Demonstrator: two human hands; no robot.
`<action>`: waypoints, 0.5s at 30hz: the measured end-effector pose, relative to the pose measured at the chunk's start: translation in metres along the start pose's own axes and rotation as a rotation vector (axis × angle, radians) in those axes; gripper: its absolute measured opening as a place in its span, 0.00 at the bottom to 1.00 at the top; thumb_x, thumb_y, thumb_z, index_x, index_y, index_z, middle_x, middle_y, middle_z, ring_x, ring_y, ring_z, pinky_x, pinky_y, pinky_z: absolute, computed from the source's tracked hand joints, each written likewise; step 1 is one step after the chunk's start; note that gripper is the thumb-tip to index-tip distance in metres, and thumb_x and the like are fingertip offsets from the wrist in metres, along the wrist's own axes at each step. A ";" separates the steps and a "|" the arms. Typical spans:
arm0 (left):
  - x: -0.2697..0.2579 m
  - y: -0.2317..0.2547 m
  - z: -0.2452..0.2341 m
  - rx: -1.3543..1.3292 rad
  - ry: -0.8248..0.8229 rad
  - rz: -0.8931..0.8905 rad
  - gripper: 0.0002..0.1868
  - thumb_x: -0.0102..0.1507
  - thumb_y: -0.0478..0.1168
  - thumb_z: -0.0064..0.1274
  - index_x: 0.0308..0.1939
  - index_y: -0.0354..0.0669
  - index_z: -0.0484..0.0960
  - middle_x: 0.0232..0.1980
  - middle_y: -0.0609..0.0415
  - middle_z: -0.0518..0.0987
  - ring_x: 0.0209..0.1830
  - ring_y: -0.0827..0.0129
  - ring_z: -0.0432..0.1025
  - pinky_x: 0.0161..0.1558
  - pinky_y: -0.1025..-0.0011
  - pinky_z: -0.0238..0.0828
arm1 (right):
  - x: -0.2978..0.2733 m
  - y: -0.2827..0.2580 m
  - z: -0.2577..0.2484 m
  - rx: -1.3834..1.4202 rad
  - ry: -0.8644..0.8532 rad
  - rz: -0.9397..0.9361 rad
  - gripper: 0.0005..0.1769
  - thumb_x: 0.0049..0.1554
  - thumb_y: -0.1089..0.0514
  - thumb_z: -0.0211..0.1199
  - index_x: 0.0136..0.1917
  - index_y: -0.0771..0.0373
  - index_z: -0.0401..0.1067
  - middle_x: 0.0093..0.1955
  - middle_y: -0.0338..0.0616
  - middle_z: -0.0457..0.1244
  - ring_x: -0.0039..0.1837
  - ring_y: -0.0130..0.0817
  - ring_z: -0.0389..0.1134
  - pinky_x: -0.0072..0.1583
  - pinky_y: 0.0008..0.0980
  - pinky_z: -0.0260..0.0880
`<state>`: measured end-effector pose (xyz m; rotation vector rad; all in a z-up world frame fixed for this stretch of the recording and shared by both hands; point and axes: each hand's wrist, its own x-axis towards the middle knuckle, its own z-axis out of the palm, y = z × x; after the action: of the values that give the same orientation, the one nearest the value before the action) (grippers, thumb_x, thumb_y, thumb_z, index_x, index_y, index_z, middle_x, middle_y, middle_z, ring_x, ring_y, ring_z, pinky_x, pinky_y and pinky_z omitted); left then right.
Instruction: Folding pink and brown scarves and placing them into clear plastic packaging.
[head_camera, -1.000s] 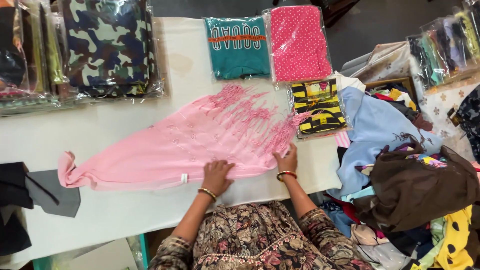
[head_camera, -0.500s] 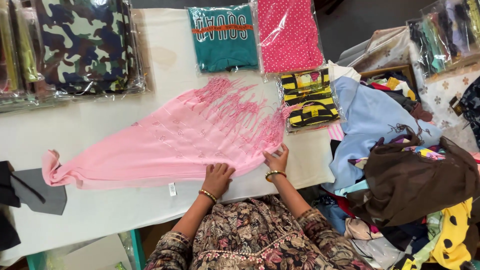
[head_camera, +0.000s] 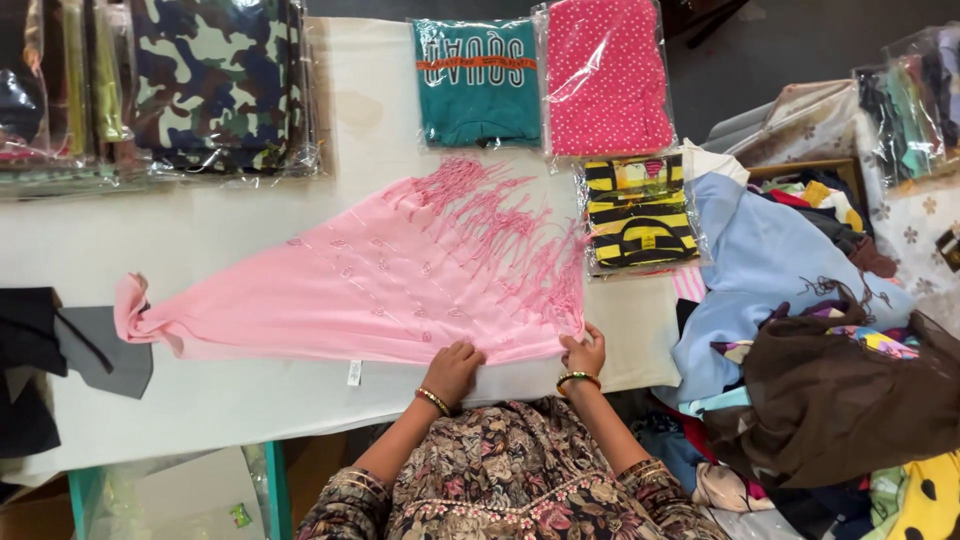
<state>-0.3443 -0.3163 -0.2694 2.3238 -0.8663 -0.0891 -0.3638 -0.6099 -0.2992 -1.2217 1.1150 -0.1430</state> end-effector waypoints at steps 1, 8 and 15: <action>-0.001 -0.001 0.002 0.002 0.002 -0.003 0.12 0.55 0.35 0.52 0.43 0.47 0.77 0.43 0.54 0.74 0.49 0.60 0.70 0.46 0.63 0.66 | 0.000 0.001 0.003 -0.001 -0.004 0.000 0.36 0.45 0.73 0.67 0.65 0.56 0.62 0.42 0.41 0.67 0.30 0.23 0.56 0.29 0.24 0.51; 0.007 0.007 -0.025 -0.166 0.005 -0.163 0.19 0.56 0.35 0.56 0.52 0.46 0.77 0.46 0.51 0.77 0.48 0.55 0.72 0.47 0.60 0.69 | -0.040 -0.040 0.056 0.037 0.039 -0.092 0.35 0.48 0.73 0.62 0.66 0.53 0.59 0.46 0.39 0.67 0.34 0.23 0.60 0.32 0.23 0.59; 0.000 -0.023 -0.008 -0.364 -0.248 -0.631 0.28 0.55 0.55 0.62 0.54 0.47 0.77 0.51 0.51 0.77 0.49 0.57 0.76 0.49 0.61 0.73 | -0.018 -0.024 0.132 0.052 -0.186 -0.597 0.34 0.48 0.74 0.62 0.68 0.62 0.65 0.63 0.42 0.63 0.53 0.25 0.67 0.47 0.22 0.69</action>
<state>-0.3295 -0.2983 -0.2764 2.1711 -0.1678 -0.7495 -0.2642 -0.5204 -0.2800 -1.4590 0.5582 -0.4970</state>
